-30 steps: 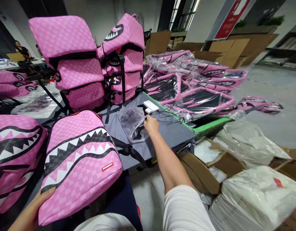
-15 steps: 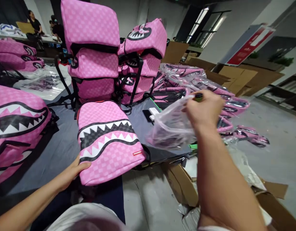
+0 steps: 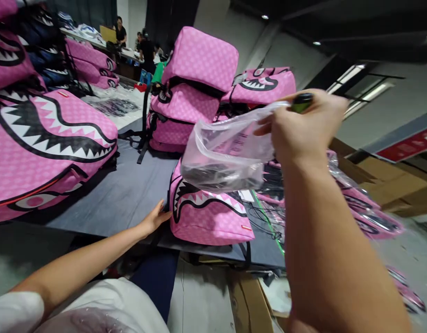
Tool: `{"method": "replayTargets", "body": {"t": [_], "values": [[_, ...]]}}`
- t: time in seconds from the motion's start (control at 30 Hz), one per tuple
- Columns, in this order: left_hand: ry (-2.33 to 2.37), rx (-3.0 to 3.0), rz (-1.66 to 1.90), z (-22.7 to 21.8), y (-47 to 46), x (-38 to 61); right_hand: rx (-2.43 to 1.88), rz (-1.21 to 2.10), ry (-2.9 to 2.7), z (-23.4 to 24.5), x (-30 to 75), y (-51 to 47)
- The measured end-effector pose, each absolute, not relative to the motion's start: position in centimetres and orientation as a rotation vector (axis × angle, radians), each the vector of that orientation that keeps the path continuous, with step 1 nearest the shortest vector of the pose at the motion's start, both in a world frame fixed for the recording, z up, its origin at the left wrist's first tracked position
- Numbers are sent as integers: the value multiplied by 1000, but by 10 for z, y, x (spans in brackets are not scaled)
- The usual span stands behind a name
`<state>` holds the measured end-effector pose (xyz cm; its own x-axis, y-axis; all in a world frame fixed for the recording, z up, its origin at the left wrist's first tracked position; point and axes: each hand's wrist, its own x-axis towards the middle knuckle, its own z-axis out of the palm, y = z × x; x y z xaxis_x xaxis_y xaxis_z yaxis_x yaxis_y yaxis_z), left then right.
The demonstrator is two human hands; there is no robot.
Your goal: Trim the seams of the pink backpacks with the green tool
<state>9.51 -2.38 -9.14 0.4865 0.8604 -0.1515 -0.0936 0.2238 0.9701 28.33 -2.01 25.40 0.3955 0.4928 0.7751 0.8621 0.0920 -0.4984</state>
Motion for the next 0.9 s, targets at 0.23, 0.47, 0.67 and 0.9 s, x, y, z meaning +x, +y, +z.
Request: {"method": "replayTargets", "body": {"t": [0.23,0.47,0.67,0.9], "values": [[1292,1282,1037,-76,-34,-88,-1648,-3,-1259,198,210,130],[1604,1986,1385,-48,-63,-188,-2035,87,-1251,53,138,140],[2090,2511,997,-16,-41,-225,-2141,273,-1336,-17,136,110],[2148,2476,267,13,1,-235,-2184,412,-1591,-68,98,-10]]}}
